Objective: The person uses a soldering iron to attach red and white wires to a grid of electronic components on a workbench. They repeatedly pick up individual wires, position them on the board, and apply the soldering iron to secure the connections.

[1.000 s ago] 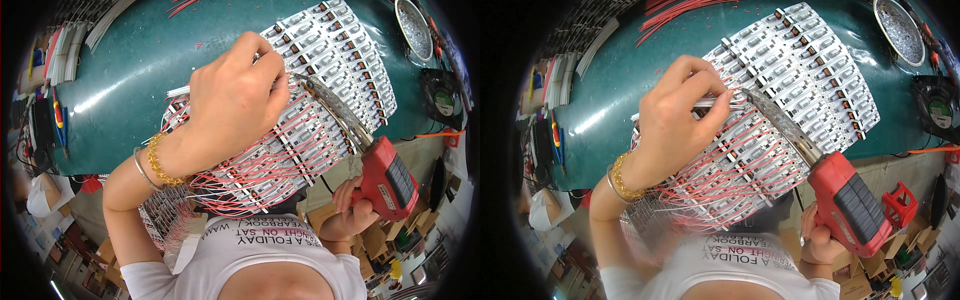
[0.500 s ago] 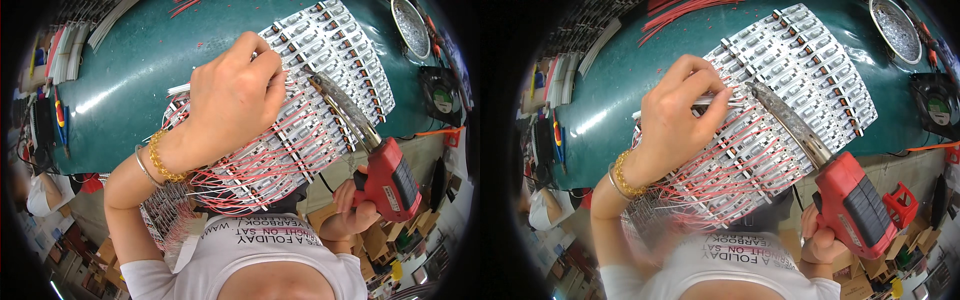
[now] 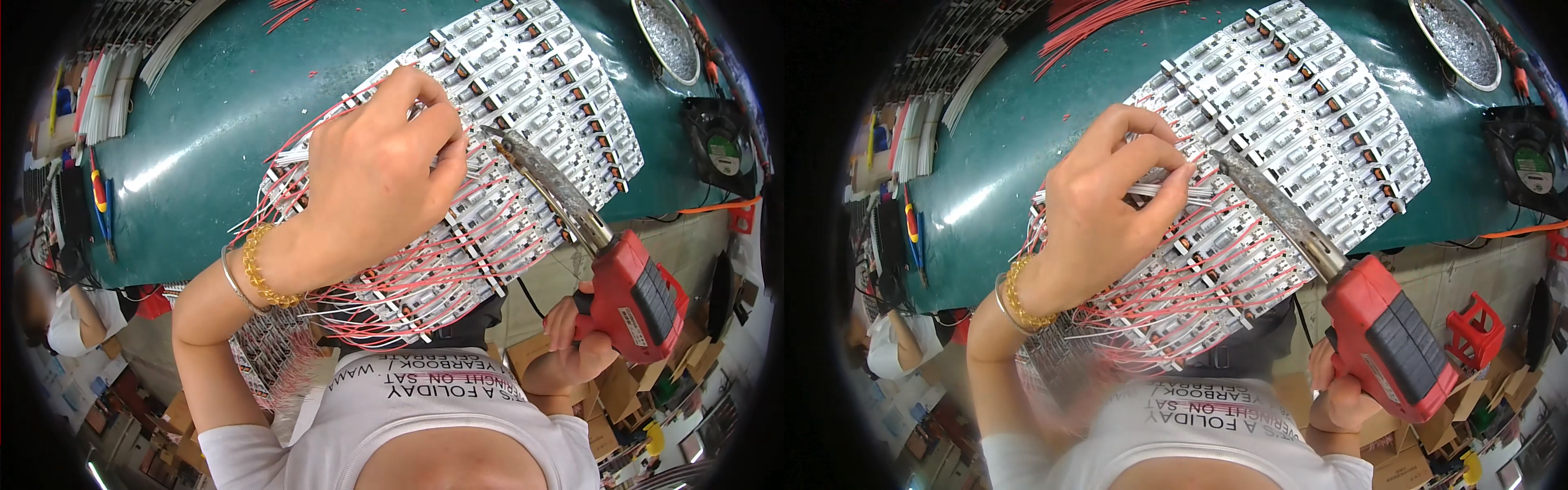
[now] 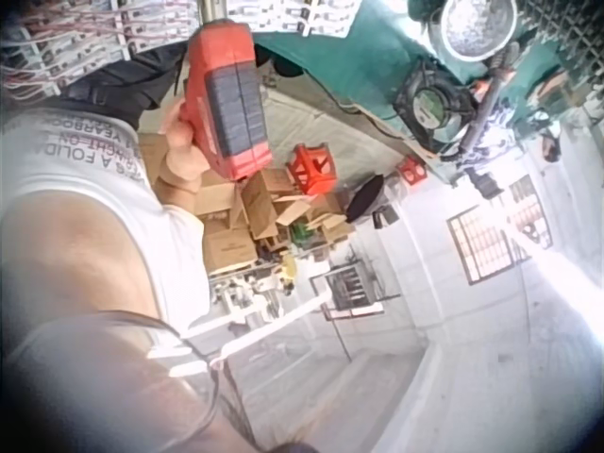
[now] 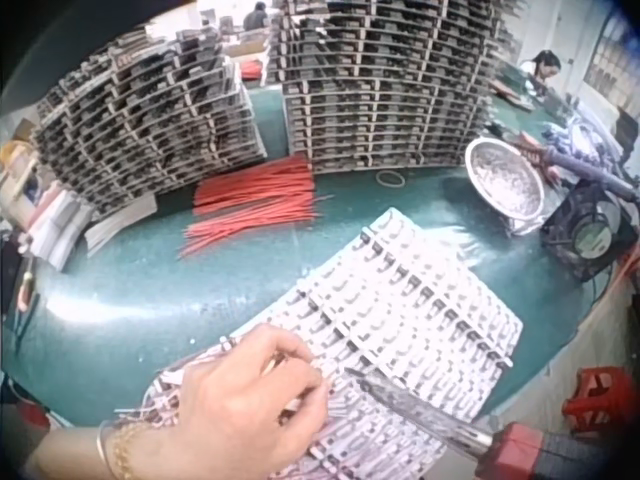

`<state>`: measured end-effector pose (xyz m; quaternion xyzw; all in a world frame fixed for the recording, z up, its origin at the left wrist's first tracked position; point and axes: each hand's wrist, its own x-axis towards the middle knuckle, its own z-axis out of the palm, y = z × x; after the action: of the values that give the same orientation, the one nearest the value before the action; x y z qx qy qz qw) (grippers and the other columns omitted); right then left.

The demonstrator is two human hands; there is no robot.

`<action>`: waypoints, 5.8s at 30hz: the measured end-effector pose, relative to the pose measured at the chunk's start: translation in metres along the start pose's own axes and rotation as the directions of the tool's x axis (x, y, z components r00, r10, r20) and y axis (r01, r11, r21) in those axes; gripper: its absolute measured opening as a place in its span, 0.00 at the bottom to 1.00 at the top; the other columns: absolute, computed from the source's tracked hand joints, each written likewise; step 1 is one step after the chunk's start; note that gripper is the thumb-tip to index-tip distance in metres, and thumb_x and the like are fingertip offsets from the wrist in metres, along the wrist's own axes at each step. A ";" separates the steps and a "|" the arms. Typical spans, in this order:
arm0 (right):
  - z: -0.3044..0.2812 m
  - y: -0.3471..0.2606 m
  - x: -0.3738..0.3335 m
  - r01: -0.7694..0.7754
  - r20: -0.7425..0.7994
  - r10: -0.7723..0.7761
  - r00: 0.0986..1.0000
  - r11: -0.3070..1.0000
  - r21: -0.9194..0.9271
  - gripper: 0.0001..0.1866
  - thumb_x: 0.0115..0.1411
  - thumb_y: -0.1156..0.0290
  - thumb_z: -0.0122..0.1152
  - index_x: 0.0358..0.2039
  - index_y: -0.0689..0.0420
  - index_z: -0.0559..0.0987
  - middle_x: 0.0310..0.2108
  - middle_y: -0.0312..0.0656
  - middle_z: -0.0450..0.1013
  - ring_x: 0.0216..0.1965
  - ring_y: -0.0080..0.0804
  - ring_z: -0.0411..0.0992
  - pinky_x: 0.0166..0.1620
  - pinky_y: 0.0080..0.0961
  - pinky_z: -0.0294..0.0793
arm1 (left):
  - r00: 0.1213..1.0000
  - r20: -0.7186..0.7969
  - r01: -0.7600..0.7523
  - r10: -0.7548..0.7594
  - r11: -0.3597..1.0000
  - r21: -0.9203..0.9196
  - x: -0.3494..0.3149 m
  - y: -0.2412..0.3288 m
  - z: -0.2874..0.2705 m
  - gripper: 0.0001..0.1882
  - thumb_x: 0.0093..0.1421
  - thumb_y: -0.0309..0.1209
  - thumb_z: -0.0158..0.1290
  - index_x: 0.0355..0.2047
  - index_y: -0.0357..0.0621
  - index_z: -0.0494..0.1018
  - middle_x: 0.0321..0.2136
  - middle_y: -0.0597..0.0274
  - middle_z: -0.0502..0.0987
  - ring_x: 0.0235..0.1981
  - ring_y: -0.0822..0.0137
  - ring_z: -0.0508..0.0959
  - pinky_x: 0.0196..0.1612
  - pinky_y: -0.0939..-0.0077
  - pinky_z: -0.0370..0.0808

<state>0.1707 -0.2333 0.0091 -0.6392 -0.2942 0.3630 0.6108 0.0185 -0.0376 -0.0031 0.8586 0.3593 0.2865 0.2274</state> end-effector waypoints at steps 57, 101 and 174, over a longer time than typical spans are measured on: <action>-0.011 0.011 -0.013 0.054 0.005 -0.054 0.999 0.998 -0.006 0.40 0.52 0.42 0.53 0.44 0.72 0.63 0.07 0.31 0.59 0.07 0.20 0.57 0.14 0.17 0.60 | 0.994 -0.042 -0.090 0.098 0.984 0.156 -0.010 0.015 0.012 0.07 0.47 0.24 0.57 0.20 0.44 0.68 0.16 0.67 0.67 0.21 0.67 0.66 0.34 0.71 0.57; -0.023 0.013 -0.026 0.022 -0.042 -0.023 0.999 0.999 -0.025 0.38 0.51 0.43 0.55 0.42 0.71 0.64 0.07 0.32 0.59 0.07 0.21 0.57 0.15 0.18 0.61 | 0.993 -0.061 -0.097 0.106 0.987 0.129 -0.016 0.027 0.018 0.09 0.45 0.24 0.58 0.17 0.45 0.68 0.13 0.68 0.66 0.18 0.68 0.66 0.33 0.72 0.58; -0.040 0.014 -0.048 0.070 -0.016 -0.071 0.997 0.997 -0.038 0.35 0.55 0.44 0.50 0.42 0.69 0.64 0.07 0.33 0.59 0.08 0.22 0.58 0.16 0.18 0.61 | 0.990 -0.061 -0.119 0.125 0.988 0.093 -0.027 0.045 0.029 0.09 0.43 0.24 0.59 0.15 0.44 0.68 0.14 0.68 0.67 0.21 0.65 0.65 0.37 0.68 0.59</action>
<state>0.1758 -0.2961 -0.0005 -0.6429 -0.3178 0.3301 0.6138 0.0436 -0.0921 -0.0066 0.8783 0.3257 0.3120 0.1588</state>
